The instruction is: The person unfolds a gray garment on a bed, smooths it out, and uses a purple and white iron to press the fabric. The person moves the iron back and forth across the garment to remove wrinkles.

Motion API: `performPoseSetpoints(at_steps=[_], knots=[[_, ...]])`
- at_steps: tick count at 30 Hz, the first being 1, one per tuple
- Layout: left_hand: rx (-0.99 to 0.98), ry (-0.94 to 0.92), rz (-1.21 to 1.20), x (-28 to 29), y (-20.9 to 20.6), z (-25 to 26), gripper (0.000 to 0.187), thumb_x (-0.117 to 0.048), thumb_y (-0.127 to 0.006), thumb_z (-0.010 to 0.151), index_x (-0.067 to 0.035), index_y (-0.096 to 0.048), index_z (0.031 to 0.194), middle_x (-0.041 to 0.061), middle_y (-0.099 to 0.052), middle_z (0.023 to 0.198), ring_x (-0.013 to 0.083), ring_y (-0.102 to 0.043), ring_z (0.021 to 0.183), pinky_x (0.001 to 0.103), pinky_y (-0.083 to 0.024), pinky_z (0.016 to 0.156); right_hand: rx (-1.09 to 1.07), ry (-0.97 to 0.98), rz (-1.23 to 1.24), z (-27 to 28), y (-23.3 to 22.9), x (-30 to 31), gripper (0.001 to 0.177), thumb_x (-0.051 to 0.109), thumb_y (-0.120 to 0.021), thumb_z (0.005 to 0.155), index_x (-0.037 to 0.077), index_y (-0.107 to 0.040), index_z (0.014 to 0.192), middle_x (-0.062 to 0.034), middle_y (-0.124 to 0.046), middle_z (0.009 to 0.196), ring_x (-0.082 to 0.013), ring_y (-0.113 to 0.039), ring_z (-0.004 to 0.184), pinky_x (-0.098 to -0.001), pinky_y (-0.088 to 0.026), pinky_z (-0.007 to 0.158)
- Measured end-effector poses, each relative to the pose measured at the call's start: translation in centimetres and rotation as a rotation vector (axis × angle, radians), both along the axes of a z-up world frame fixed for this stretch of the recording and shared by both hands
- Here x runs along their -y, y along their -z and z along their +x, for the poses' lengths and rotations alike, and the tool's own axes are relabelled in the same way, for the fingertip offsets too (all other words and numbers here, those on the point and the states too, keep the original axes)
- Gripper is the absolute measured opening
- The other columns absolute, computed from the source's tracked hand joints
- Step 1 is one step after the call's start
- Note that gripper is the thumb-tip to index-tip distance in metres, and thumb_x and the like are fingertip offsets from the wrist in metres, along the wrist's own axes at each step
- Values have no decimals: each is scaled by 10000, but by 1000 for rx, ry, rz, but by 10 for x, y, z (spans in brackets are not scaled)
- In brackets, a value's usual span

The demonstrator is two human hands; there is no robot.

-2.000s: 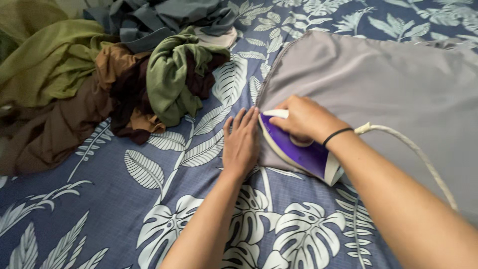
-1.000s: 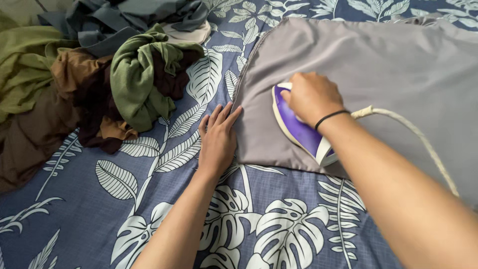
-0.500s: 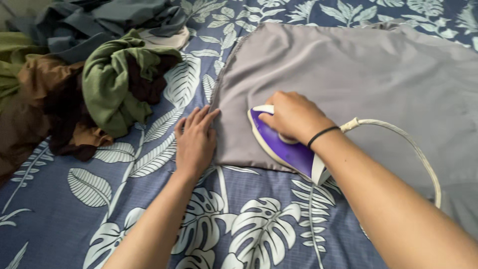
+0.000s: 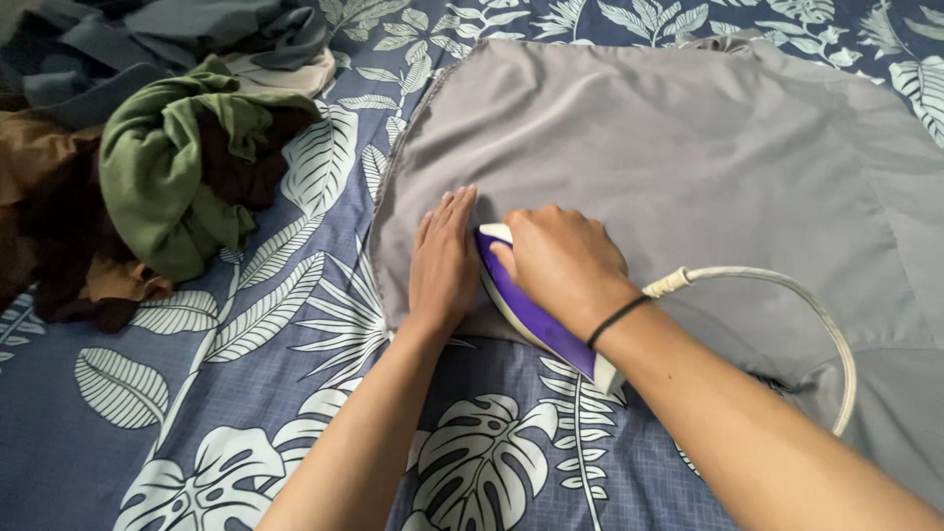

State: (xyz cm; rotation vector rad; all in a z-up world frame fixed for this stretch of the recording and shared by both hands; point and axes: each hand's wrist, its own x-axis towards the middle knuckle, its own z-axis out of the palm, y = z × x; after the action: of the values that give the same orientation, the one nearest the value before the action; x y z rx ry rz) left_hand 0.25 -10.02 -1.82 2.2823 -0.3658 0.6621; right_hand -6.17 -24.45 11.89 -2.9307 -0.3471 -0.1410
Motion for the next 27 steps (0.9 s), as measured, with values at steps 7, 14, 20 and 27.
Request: performPoseSetpoints(at_steps=[7,14,20,27], knots=[[17,-90,220,8,-11,-16,504,-178,-509,976,-90,-518,1472,104,-501,1543,258,-386,1480,450,-230,1230,130,55,-12,42,18,18,318,379,-712,903,70,-744,973,-204,-742,897,-416,-724,858,-520,-568,774],[19,-96,230,9,-16,-20,523,-195,-542,953,-84,-521,1464,104,-501,1540,251,-385,1480,447,-234,1229,55,180,-27,83,19,68,351,401,-718,921,63,-757,1010,-235,-737,968,-447,-708,922,-531,-555,826],[41,-95,238,10,-18,-22,534,-197,-564,931,-80,-523,1451,114,-503,1534,264,-390,1473,455,-251,1217,-106,211,59,73,14,80,335,401,-737,879,100,-791,1013,-247,-743,983,-445,-706,973,-523,-549,885],[55,-96,232,23,-17,-23,494,-171,-565,908,-67,-552,1390,153,-520,1499,328,-409,1440,484,-268,1190,-219,165,140,35,11,85,335,409,-721,875,116,-786,1024,-236,-759,955,-420,-731,953,-493,-561,879]])
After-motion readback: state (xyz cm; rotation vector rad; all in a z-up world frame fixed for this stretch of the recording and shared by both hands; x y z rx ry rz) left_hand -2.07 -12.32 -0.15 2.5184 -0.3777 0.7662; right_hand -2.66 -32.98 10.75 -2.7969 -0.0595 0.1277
